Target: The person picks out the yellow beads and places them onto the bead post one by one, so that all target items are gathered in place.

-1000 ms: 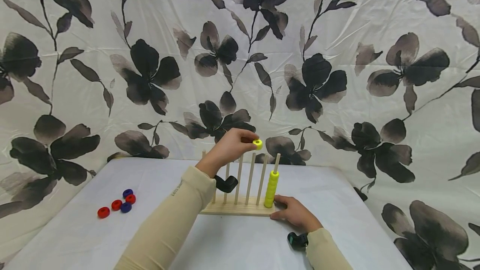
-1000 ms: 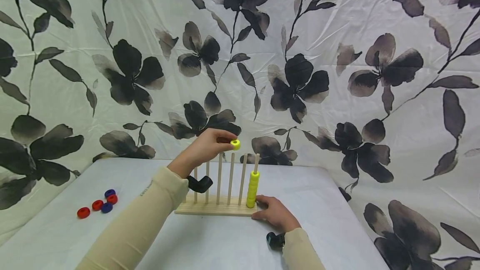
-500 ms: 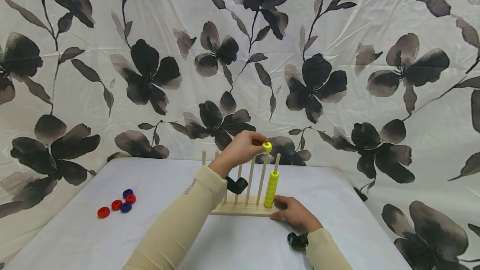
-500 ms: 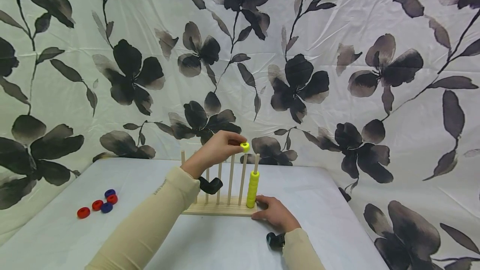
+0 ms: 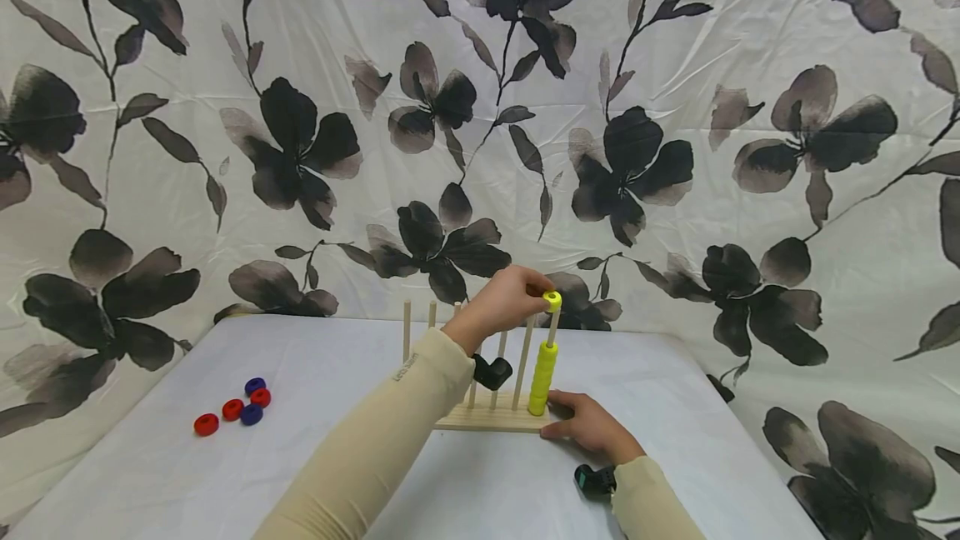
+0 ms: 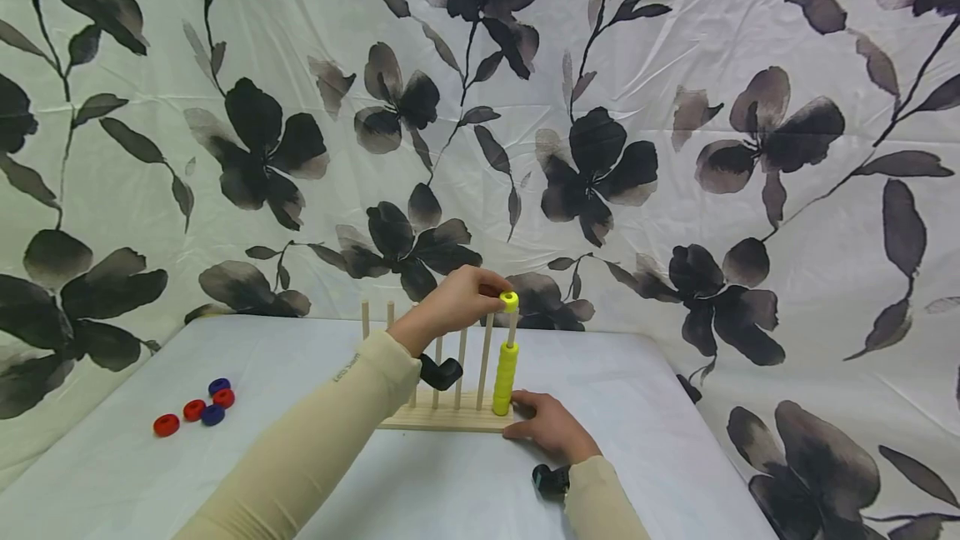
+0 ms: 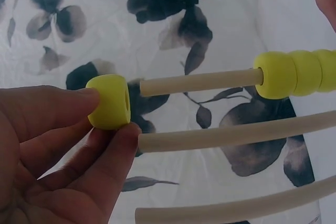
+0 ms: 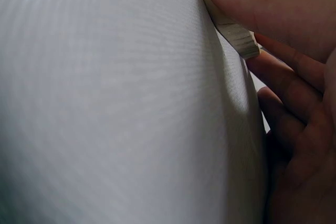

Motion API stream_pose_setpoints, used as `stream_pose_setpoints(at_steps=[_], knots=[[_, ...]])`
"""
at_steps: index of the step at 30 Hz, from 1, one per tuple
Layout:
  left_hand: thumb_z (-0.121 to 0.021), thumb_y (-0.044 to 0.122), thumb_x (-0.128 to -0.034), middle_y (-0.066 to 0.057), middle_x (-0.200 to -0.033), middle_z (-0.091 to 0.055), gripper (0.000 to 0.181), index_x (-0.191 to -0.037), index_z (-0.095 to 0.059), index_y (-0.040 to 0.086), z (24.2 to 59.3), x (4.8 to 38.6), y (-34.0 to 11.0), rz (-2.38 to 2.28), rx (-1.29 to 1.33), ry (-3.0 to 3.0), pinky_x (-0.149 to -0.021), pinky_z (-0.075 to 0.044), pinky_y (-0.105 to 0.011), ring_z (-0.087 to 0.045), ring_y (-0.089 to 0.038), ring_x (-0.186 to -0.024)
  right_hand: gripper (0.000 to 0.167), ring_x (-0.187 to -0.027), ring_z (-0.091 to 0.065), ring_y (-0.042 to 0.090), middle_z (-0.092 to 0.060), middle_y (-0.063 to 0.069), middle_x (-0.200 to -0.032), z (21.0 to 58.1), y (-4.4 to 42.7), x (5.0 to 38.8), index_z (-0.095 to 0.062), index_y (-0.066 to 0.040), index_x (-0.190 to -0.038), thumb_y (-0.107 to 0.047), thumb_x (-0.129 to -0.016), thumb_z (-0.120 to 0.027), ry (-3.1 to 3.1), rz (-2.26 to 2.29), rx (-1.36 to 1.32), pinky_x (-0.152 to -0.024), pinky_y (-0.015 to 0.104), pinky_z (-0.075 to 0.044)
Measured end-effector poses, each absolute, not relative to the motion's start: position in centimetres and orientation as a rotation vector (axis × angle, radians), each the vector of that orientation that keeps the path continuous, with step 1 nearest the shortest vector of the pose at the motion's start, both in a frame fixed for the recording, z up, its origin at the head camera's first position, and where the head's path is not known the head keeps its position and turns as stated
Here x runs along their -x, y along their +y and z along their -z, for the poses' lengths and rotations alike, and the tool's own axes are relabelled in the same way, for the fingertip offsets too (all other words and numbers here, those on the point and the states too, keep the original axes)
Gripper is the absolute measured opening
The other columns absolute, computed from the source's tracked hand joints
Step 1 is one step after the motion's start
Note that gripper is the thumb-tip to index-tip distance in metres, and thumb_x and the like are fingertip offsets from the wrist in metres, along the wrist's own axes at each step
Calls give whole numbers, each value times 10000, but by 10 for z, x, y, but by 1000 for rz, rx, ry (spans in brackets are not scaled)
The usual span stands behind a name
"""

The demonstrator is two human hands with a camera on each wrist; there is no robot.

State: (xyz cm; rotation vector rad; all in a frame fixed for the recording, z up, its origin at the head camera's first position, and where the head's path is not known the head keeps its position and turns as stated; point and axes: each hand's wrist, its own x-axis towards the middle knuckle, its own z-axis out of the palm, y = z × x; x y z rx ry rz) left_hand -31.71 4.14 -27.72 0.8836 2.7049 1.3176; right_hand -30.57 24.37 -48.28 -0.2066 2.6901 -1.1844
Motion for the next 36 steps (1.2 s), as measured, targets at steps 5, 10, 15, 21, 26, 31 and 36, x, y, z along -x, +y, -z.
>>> stream_pose_setpoints(at_steps=[5, 10, 15, 21, 26, 31, 36], knots=[[-616, 90, -927, -78, -1166, -675, 313, -1235, -661, 59, 277, 316, 48, -1316, -879, 2706, -855, -553, -271, -640, -170, -1013, 741, -1396, -367, 388, -490, 110, -1462, 482, 244, 306, -562, -170, -1373, -372, -715, -838, 2699, 1171, 219, -1108, 632, -281], [-617, 94, -931, -76, -1180, -672, 314, -1241, -657, 61, 280, 318, 50, -1308, -871, 2719, -878, -551, -273, -642, -170, -1031, 751, -1394, -369, 387, -492, 112, -1460, 482, 244, 306, -560, -163, -1375, -379, -712, -839, 2700, 1166, 214, -1108, 630, -283], [-605, 102, -943, -76, -1197, -667, 316, -1253, -650, 58, 282, 320, 50, -1325, -863, 2689, -893, -552, -288, -643, -175, -1044, 753, -1397, -361, 393, -483, 117, -1467, 481, 243, 305, -558, -165, -1376, -381, -712, -839, 2693, 1168, 216, -1108, 635, -278], [-612, 103, -936, -65, -1170, -680, 298, -1227, -670, 70, 281, 322, 52, -1297, -882, 2695, -873, -554, -274, -649, -163, -1027, 759, -1399, -362, 390, -486, 115, -1466, 482, 245, 306, -554, -161, -1380, -383, -712, -837, 2692, 1177, 237, -1109, 630, -281], [-601, 85, -932, -68, -1171, -685, 301, -1224, -669, 57, 283, 324, 54, -1277, -903, 2695, -877, -554, -285, -652, -167, -1043, 758, -1401, -359, 389, -483, 117, -1468, 482, 245, 306, -551, -158, -1383, -374, -716, -837, 2691, 1188, 241, -1113, 626, -279], [-576, 76, -935, -60, -1166, -688, 285, -1198, -684, 67, 285, 325, 54, -1240, -914, 2734, -870, -555, -291, -654, -162, -1039, 754, -1398, -367, 387, -487, 118, -1465, 483, 245, 306, -555, -155, -1379, -375, -716, -837, 2692, 1187, 241, -1112, 623, -284], [-567, 74, -935, -67, -1184, -684, 278, -1182, -695, 83, 284, 324, 53, -1235, -915, 2741, -878, -554, -312, -646, -174, -1059, 765, -1392, -372, 392, -489, 124, -1461, 483, 245, 306, -556, -150, -1378, -387, -709, -840, 2700, 1176, 241, -1106, 627, -290]])
